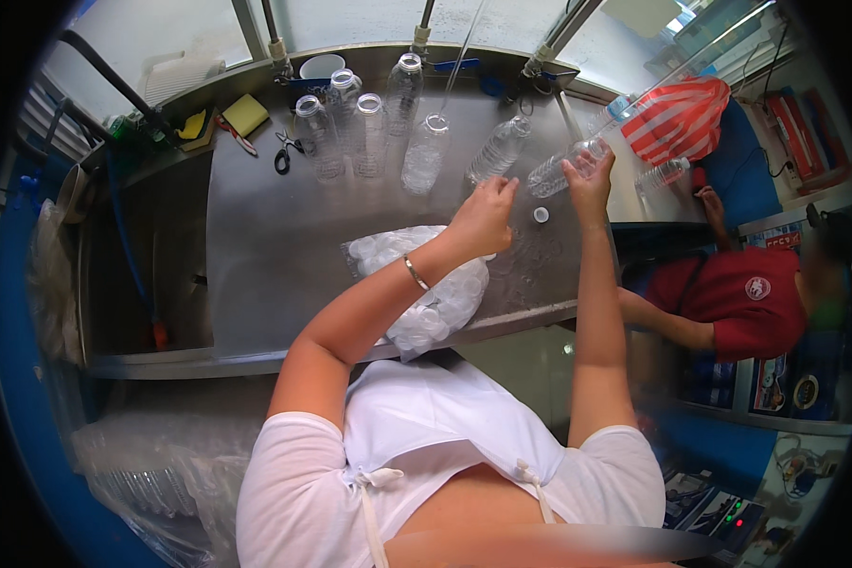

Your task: The person cuts open a plastic-wrapped bundle of empty plastic bottles using scissors, then separates the bottles and places them on a stainless steel counter. The person then fills each bottle with water from a tap and screws on a white cap from a nearby bag, repeating this for multiple bottles.

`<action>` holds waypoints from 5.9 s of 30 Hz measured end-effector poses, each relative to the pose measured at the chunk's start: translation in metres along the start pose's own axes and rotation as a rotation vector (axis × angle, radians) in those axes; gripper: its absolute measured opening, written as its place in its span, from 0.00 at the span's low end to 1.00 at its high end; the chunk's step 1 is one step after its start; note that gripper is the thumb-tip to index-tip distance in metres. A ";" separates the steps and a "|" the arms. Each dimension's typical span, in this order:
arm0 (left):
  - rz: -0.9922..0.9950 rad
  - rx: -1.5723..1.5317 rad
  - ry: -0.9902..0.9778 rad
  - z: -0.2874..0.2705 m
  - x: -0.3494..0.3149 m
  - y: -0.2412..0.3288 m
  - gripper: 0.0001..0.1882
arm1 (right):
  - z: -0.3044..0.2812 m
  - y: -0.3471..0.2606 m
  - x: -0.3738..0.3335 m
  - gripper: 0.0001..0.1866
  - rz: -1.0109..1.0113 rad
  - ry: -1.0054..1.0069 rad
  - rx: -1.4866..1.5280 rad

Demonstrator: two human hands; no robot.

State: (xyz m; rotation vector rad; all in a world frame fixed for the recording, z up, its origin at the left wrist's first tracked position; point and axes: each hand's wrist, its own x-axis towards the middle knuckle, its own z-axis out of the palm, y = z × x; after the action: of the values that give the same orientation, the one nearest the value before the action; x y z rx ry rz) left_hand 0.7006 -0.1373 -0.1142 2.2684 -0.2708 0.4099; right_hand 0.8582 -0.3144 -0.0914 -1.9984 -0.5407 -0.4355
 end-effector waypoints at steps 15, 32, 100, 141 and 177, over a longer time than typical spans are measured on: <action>0.274 0.401 -0.501 0.157 0.062 -0.018 0.17 | 0.012 0.045 0.027 0.36 0.001 -0.006 -0.194; 0.040 -0.350 0.302 0.003 0.038 0.024 0.20 | -0.013 0.005 0.037 0.32 -0.099 0.042 -0.265; 0.137 -0.125 0.476 -0.027 0.099 -0.013 0.12 | 0.020 -0.025 0.004 0.41 -0.248 0.362 -0.420; -0.294 -1.724 -0.641 -0.160 -0.157 0.036 0.44 | 0.039 -0.235 -0.052 0.16 -0.830 -0.666 0.502; -0.457 0.012 0.005 -0.112 -0.144 0.001 0.29 | -0.111 -0.055 -0.004 0.20 -0.230 -0.046 -1.011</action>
State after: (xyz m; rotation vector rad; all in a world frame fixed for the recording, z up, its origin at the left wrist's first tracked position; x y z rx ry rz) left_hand 0.5442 -0.0456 -0.0971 2.2534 0.2519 0.1759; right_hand 0.8165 -0.3906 -0.0035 -2.9179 -0.6511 -0.9376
